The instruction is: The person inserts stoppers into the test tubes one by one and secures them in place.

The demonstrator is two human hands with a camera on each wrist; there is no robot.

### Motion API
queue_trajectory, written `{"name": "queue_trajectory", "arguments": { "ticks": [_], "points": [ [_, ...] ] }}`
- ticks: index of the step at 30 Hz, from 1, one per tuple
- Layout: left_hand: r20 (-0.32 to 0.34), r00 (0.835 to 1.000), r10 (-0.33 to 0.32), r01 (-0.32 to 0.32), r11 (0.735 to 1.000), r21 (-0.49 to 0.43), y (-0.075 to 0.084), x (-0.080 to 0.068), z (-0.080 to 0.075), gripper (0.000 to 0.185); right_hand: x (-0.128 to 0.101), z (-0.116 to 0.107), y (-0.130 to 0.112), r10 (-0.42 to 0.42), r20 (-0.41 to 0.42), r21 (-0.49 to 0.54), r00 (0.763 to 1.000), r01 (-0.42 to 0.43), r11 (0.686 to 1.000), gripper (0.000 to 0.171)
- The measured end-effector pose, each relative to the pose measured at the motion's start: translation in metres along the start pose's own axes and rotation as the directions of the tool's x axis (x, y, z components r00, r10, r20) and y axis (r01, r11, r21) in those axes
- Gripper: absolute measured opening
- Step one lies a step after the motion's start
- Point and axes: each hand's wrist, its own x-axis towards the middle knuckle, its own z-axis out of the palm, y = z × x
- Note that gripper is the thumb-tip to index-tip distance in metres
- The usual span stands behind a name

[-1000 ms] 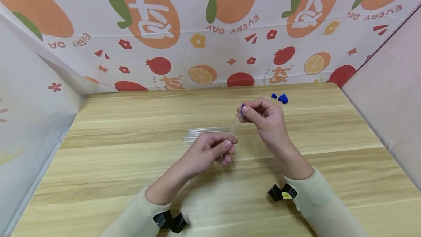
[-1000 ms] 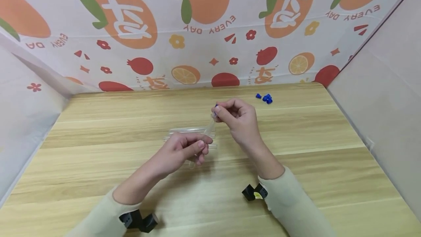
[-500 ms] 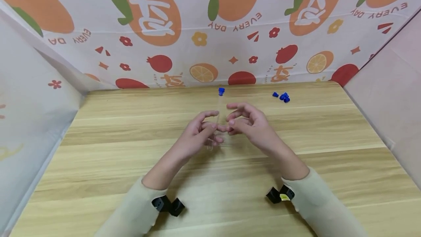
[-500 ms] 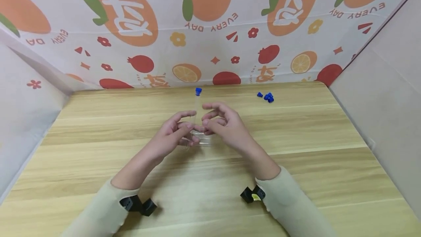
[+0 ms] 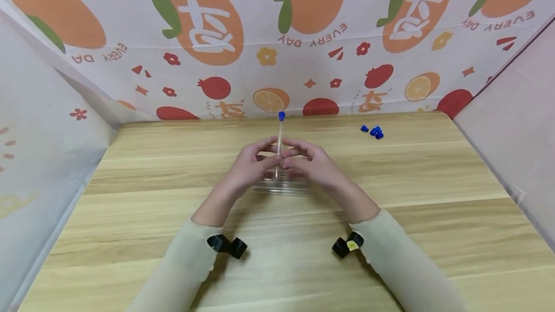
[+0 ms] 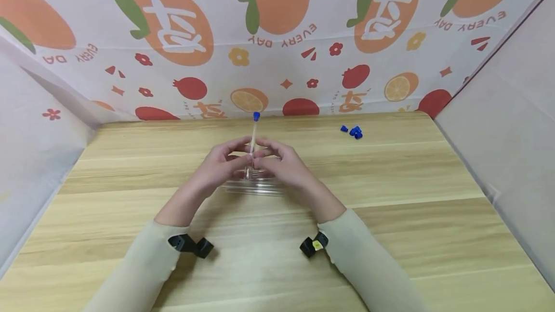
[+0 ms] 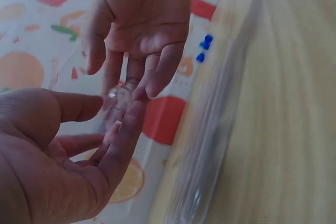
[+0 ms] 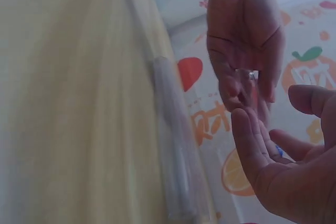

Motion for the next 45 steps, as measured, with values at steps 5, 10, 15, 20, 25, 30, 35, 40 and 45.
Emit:
{"name": "queue_trajectory", "arguments": {
  "ticks": [5, 10, 15, 20, 25, 30, 35, 40, 45],
  "points": [
    [0.018, 1.0, -0.019, 0.018, 0.999, 0.036, -0.005, 0.011, -0.014, 0.064, 0.024, -0.001, -0.001, 0.053, 0.0, 0.006, 0.999, -0.053, 0.999, 0.048],
    [0.04, 0.996, -0.085, 0.084, 0.996, 0.036, -0.012, 0.017, -0.022, 0.071, 0.038, -0.004, 0.003, 0.087, 0.008, 0.038, 0.996, -0.087, 0.996, 0.043],
    [0.012, 0.996, -0.089, 0.089, 0.996, 0.011, -0.014, 0.021, -0.028, 0.07, 0.043, -0.001, 0.007, 0.088, 0.035, 0.089, 0.996, -0.091, 0.992, 0.046],
    [0.014, 0.994, -0.104, 0.104, 0.994, -0.013, -0.017, 0.026, -0.03, 0.068, 0.045, -0.001, 0.01, 0.079, 0.067, 0.095, 0.995, -0.085, 0.992, 0.05],
    [0.022, 0.992, -0.123, 0.123, 0.992, -0.021, -0.023, 0.028, -0.03, 0.066, 0.044, -0.001, 0.012, 0.084, 0.071, 0.089, 0.994, -0.09, 0.992, 0.051],
    [0.023, 0.993, -0.113, 0.113, 0.994, 0.002, -0.025, 0.03, -0.029, 0.062, 0.043, -0.002, 0.012, 0.089, 0.07, 0.084, 0.994, -0.095, 0.992, 0.053],
    [0.027, 0.995, -0.091, 0.091, 0.996, 0.023, -0.026, 0.031, -0.028, 0.059, 0.043, -0.001, 0.013, 0.089, 0.074, 0.095, 0.993, -0.095, 0.991, 0.055],
    [-0.001, 0.998, -0.069, 0.069, 0.998, 0.005, -0.025, 0.032, -0.028, 0.054, 0.042, -0.001, 0.012, 0.094, 0.064, 0.1, 0.994, -0.1, 0.99, 0.055],
    [-0.014, 0.998, -0.066, 0.065, 0.997, -0.039, -0.024, 0.033, -0.027, 0.051, 0.044, -0.002, 0.013, 0.099, 0.066, 0.129, 0.993, -0.107, 0.986, 0.054]
  ]
}}
